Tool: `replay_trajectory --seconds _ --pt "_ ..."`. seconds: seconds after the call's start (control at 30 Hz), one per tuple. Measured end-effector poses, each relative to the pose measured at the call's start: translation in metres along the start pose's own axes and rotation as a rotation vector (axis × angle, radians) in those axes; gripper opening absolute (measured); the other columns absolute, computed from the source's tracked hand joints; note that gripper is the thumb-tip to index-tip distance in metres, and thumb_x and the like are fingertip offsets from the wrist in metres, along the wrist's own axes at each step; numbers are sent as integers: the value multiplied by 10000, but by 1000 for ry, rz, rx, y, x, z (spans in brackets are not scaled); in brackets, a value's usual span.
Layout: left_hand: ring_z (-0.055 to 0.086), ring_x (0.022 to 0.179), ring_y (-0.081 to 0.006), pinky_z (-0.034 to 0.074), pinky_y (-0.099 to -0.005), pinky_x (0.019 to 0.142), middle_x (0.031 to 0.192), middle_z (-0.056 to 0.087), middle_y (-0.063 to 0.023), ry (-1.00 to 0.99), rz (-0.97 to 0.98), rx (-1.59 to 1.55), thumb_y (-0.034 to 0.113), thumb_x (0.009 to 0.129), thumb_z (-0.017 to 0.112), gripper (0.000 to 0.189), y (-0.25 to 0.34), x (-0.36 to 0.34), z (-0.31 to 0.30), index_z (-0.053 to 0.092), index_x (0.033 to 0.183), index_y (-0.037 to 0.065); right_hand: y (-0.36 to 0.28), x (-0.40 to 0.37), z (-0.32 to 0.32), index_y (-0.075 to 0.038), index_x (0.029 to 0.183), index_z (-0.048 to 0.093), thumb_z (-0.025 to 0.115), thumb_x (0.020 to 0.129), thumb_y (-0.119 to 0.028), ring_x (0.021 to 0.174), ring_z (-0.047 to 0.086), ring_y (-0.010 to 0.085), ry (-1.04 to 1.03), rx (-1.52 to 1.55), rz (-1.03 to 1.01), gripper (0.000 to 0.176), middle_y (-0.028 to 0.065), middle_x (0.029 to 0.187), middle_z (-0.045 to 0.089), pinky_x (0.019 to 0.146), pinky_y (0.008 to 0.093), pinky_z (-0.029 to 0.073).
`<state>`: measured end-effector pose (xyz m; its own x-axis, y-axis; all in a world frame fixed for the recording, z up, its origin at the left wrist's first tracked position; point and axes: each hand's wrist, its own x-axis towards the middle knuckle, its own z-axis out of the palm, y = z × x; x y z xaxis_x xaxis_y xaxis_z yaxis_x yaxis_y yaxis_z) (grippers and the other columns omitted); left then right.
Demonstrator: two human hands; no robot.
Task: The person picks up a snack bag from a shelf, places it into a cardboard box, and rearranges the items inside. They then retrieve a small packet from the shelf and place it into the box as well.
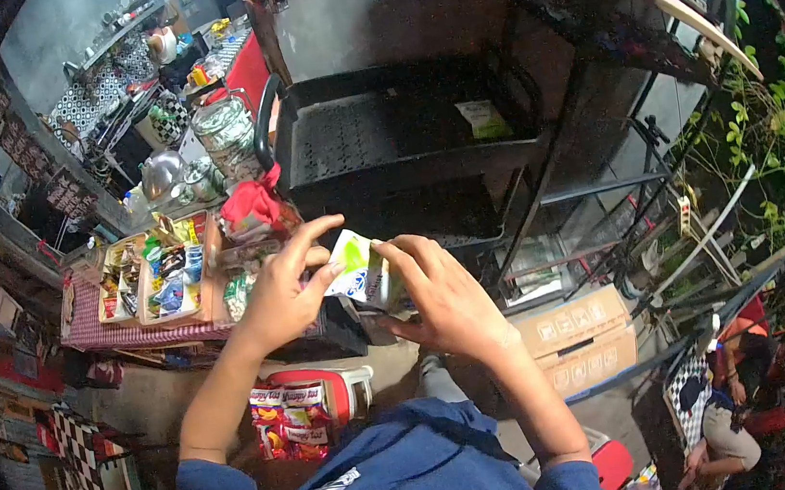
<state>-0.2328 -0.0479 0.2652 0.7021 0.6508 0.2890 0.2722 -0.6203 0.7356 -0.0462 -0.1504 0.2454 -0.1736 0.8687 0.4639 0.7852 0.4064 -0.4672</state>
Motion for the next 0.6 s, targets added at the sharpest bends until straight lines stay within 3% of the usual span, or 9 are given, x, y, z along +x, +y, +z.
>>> replay_trajectory --seconds 0.07,0.17,0.2,0.27,0.33,0.4,0.53,0.6 --pt "645 693 -287 481 -336 613 765 637 -174 71 83 83 36 831 552 226 -2 -13 9 551 1057 26 -7 -16 11 -17 1294 347 733 663 -164 1076 467 349 15 18 62 754 181 1162 444 925 395 405" --pt "641 734 -302 488 -360 629 784 635 -165 -2 90 198 44 813 560 85 -14 -35 20 597 877 4 -15 -40 23 -4 1295 335 712 691 -155 1077 464 358 -15 15 135 727 194 1161 440 924 395 405" --pt "636 759 -308 491 -361 647 841 645 -154 -14 42 193 41 802 570 93 -13 -43 24 601 880 2 -17 -47 27 0 1294 333 704 701 -150 1078 463 360 -32 18 169 716 199 1161 437 923 395 405" --pt "631 793 -311 497 -354 676 894 649 -145 113 212 151 36 795 576 96 -24 -61 41 605 877 -5 -19 -60 41 3 1289 339 695 711 -149 1066 469 370 -17 22 166 695 208 1149 443 912 397 411" --pt "618 878 -290 487 -343 779 974 637 -137 85 157 129 21 772 591 95 -25 -82 51 620 858 -7 -22 -75 54 3 1283 349 691 716 -152 1057 478 377 -51 97 205 680 211 1140 452 900 400 419" --pt "607 895 -292 479 -348 788 1001 621 -142 97 149 100 21 763 600 90 -30 -104 68 622 846 -8 -28 -88 66 -2 1272 363 684 733 -169 1045 486 379 -96 125 200 649 210 1128 460 884 400 427" --pt "609 874 -261 478 -320 767 965 613 -130 117 -31 -176 -8 765 597 114 -28 -144 102 617 876 -21 -38 -117 82 -40 1268 380 669 762 -207 1021 509 379 -206 208 247 606 202 1138 470 833 408 444" --pt "606 868 -220 473 -296 766 937 621 -113 122 -22 -230 -16 774 593 112 -28 -159 116 619 883 -23 -40 -133 87 -37 1244 402 655 778 -211 1009 521 373 -208 293 232 558 203 1119 493 821 409 447"
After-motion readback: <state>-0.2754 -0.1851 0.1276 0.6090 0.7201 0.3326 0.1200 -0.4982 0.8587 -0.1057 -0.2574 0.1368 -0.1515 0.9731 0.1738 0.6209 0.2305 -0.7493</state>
